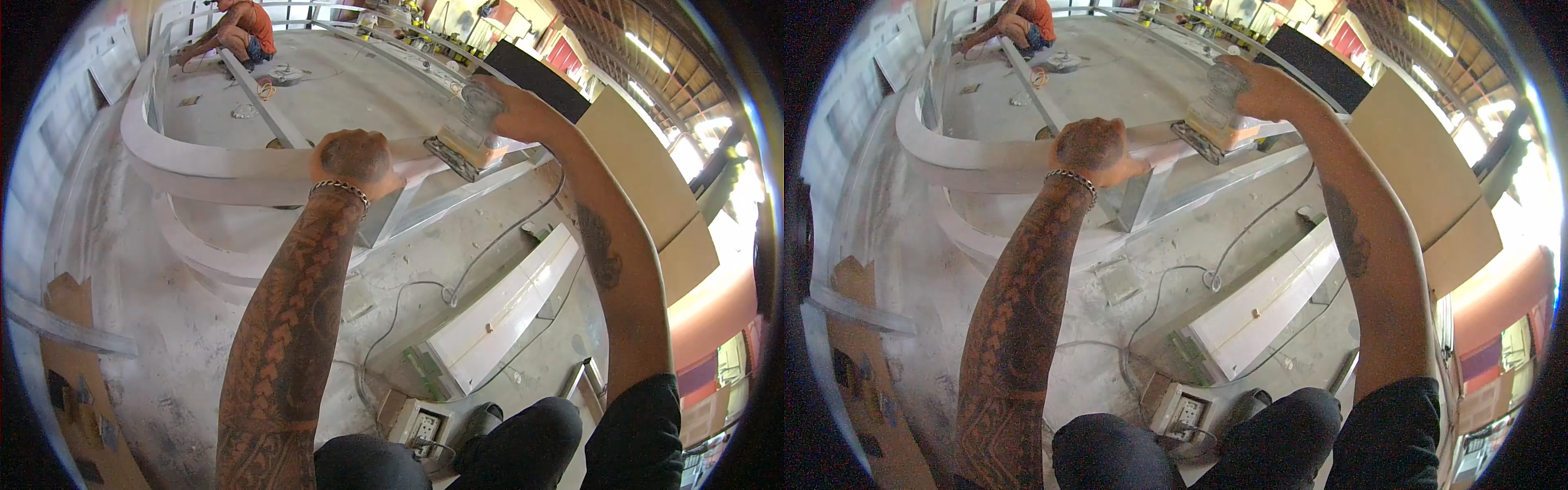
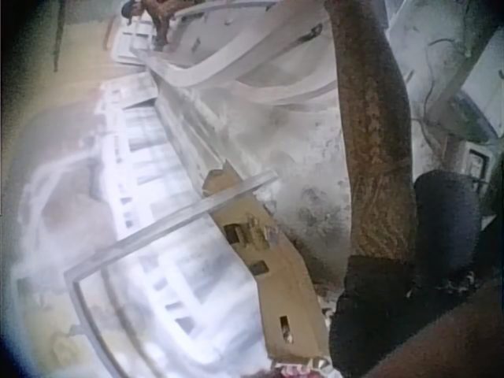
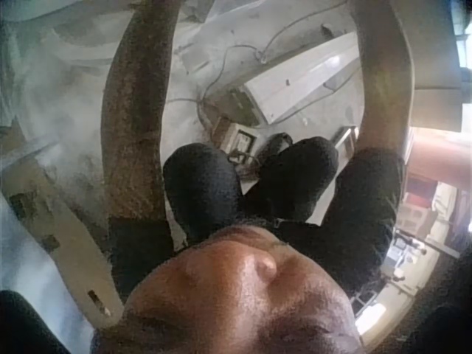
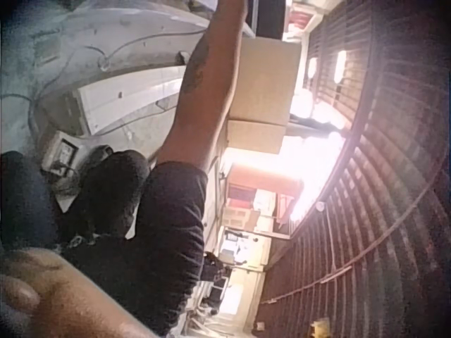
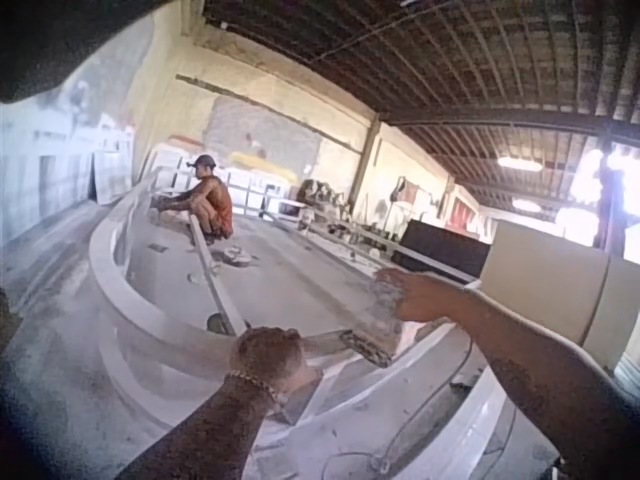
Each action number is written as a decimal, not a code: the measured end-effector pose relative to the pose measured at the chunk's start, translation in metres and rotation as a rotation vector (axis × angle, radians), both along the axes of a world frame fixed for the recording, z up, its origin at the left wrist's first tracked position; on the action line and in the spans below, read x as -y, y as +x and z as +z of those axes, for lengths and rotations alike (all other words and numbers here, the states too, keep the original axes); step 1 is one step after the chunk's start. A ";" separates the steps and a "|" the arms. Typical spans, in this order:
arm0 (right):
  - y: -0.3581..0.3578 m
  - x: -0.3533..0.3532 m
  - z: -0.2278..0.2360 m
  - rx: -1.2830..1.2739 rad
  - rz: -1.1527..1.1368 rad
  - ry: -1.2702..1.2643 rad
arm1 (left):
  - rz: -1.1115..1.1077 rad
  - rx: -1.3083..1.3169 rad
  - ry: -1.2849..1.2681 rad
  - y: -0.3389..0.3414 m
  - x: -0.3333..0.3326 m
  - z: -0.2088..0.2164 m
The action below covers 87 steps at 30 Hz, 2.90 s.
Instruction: The person sands a white curved furniture frame using an electric orbital sander, moving the tool along the surfaces and joints while stabilizing the frame with their other hand.
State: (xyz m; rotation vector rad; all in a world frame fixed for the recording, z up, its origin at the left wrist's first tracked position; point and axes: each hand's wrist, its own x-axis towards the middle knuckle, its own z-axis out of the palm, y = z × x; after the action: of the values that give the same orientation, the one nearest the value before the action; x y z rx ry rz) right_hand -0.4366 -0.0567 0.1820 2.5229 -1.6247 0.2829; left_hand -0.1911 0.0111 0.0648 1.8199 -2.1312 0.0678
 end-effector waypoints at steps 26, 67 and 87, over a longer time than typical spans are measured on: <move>0.022 -0.014 0.017 -0.053 -0.170 0.132 | -0.038 0.002 0.111 0.002 -0.001 0.005; -0.020 0.079 -0.009 -0.078 0.410 -0.277 | -0.091 -0.030 -0.104 -0.006 0.018 -0.014; -0.006 0.081 -0.015 -0.143 0.448 -0.329 | -0.086 -0.045 -0.103 -0.004 0.020 -0.014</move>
State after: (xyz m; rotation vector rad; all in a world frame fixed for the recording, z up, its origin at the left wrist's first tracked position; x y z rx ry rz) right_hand -0.4429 -0.1374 0.1674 2.5422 -0.8653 0.3671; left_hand -0.1947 -0.0087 0.0505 1.6551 -2.1312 0.1133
